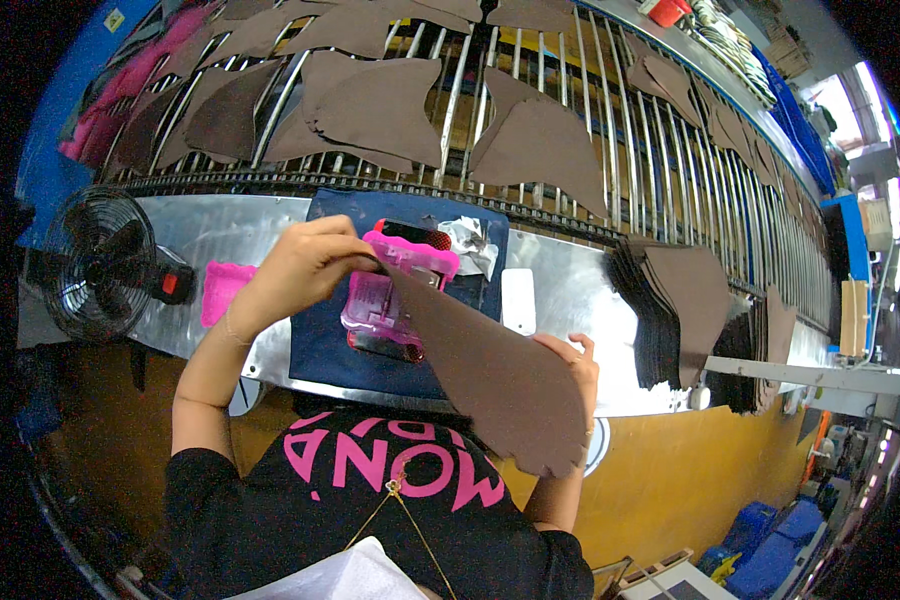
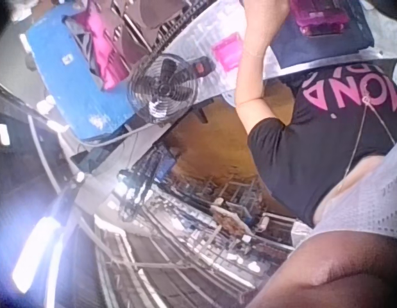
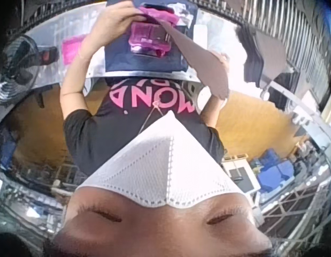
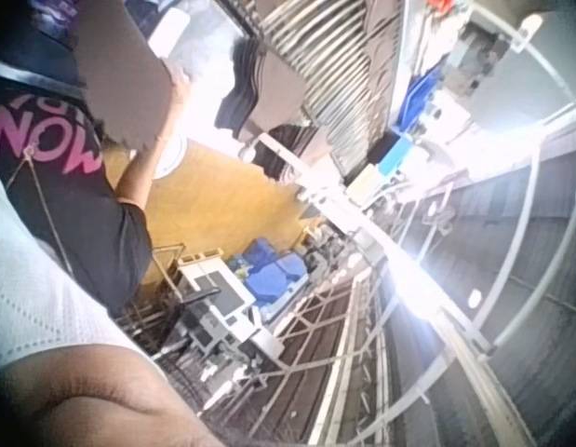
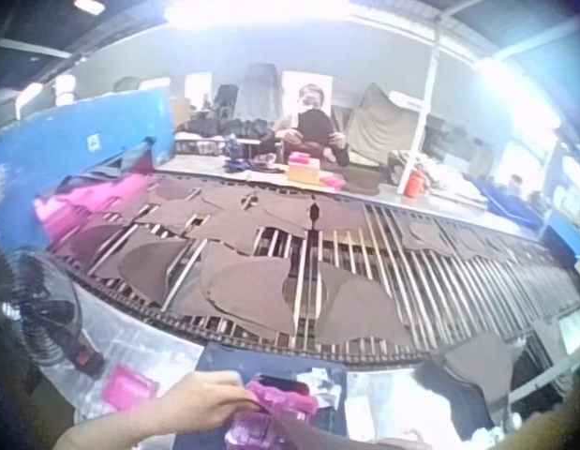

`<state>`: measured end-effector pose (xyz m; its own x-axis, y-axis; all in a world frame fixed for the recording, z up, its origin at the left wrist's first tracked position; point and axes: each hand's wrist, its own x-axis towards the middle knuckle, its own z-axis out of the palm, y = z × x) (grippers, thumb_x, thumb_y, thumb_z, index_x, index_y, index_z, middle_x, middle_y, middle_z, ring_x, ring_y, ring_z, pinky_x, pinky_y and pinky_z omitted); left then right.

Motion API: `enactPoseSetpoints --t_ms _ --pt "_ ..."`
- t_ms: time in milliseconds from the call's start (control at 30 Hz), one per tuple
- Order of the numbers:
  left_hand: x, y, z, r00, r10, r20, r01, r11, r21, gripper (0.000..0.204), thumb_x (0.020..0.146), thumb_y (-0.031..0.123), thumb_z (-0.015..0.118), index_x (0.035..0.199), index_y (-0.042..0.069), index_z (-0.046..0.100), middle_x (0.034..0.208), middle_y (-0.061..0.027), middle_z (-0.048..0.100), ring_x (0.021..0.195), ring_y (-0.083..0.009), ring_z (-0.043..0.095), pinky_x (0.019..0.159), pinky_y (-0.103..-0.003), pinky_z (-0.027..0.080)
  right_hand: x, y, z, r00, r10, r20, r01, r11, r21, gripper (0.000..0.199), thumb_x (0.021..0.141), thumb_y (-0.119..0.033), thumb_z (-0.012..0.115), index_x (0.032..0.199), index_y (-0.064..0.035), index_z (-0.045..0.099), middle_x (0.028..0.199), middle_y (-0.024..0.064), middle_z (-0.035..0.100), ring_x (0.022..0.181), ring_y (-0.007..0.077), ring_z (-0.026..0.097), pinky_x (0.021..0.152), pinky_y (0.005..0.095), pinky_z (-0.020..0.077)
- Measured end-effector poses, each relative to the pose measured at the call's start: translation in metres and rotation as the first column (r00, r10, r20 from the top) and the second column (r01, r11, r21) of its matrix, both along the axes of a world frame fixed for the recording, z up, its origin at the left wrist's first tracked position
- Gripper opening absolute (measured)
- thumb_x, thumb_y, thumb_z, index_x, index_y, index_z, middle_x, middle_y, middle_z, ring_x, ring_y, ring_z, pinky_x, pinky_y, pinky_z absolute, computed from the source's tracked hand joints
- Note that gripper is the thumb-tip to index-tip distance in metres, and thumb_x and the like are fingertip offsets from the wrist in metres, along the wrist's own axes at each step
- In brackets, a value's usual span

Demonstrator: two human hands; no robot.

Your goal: The person repeatedly picks up brown fabric pieces from a conveyor belt and stacks them on a table. The person handles each piece individually, aligning them into a growing pile.

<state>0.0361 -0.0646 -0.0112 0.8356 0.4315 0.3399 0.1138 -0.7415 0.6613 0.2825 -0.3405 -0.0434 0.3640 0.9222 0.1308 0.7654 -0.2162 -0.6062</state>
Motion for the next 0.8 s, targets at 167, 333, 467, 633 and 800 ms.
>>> enactPoseSetpoints --t_ms 167,333,467,633,800 --pt "0.045 -0.026 -0.001 0.979 -0.188 -0.072 0.198 0.965 0.171 0.01 0.079 0.021 0.068 0.08 0.011 0.067 0.081 -0.0049 0.056 0.066 -0.0255 0.061 0.056 -0.037 0.049 0.052 -0.106 -0.012 0.957 -0.269 -0.11 0.264 0.963 -0.055 0.011 0.085 -0.009 0.064 0.091 0.0006 0.065 0.073 0.0002 0.064 0.071 0.0082 0.057 0.071 0.0238 0.0424" --pt "0.086 -0.029 0.01 0.965 -0.253 -0.068 0.261 0.954 0.149 0.013 0.081 0.021 0.067 0.077 0.009 0.065 0.083 -0.0074 0.053 0.064 -0.0271 0.061 0.055 -0.042 0.048 0.073 -0.11 0.042 0.829 -0.415 -0.375 0.408 0.907 -0.102 0.023 0.087 -0.005 0.067 0.073 -0.0018 0.05 0.07 -0.0019 0.048 0.068 0.0066 0.042 0.059 0.0232 0.0366" --pt "0.102 -0.01 0.052 0.991 -0.137 0.005 0.133 0.969 0.21 0.01 0.081 0.019 0.068 0.079 0.009 0.066 0.084 -0.0081 0.053 0.067 -0.0285 0.061 0.057 -0.04 0.049 0.086 -0.052 0.07 0.841 -0.302 -0.449 0.433 0.874 0.223 0.021 0.09 -0.01 0.065 0.078 -0.0091 0.048 0.066 -0.0052 0.044 0.061 0.0043 0.042 0.055 0.0195 0.0373" --pt "0.118 0.031 0.098 0.981 0.023 0.193 -0.129 0.819 0.56 0.009 0.08 0.019 0.066 0.075 0.011 0.068 0.086 -0.007 0.049 0.069 -0.0245 0.062 0.059 -0.038 0.05 0.112 0.019 0.094 0.862 -0.274 -0.426 0.434 0.834 0.341 0.023 0.091 -0.019 0.066 0.08 -0.0118 0.047 0.062 -0.0043 0.049 0.05 0.0032 0.046 0.045 0.0179 0.0394" --pt "0.129 0.061 0.146 0.927 0.088 0.364 -0.263 0.846 0.464 0.009 0.077 0.011 0.06 0.08 0.004 0.065 0.106 -0.0103 0.05 0.102 -0.0286 0.047 0.086 -0.043 0.038 0.117 0.093 0.082 0.808 -0.158 -0.568 0.486 0.725 0.488 0.029 0.088 -0.023 0.07 0.079 -0.0097 0.046 0.055 0.0008 0.053 0.04 0.0078 0.052 0.04 0.0202 0.0452"
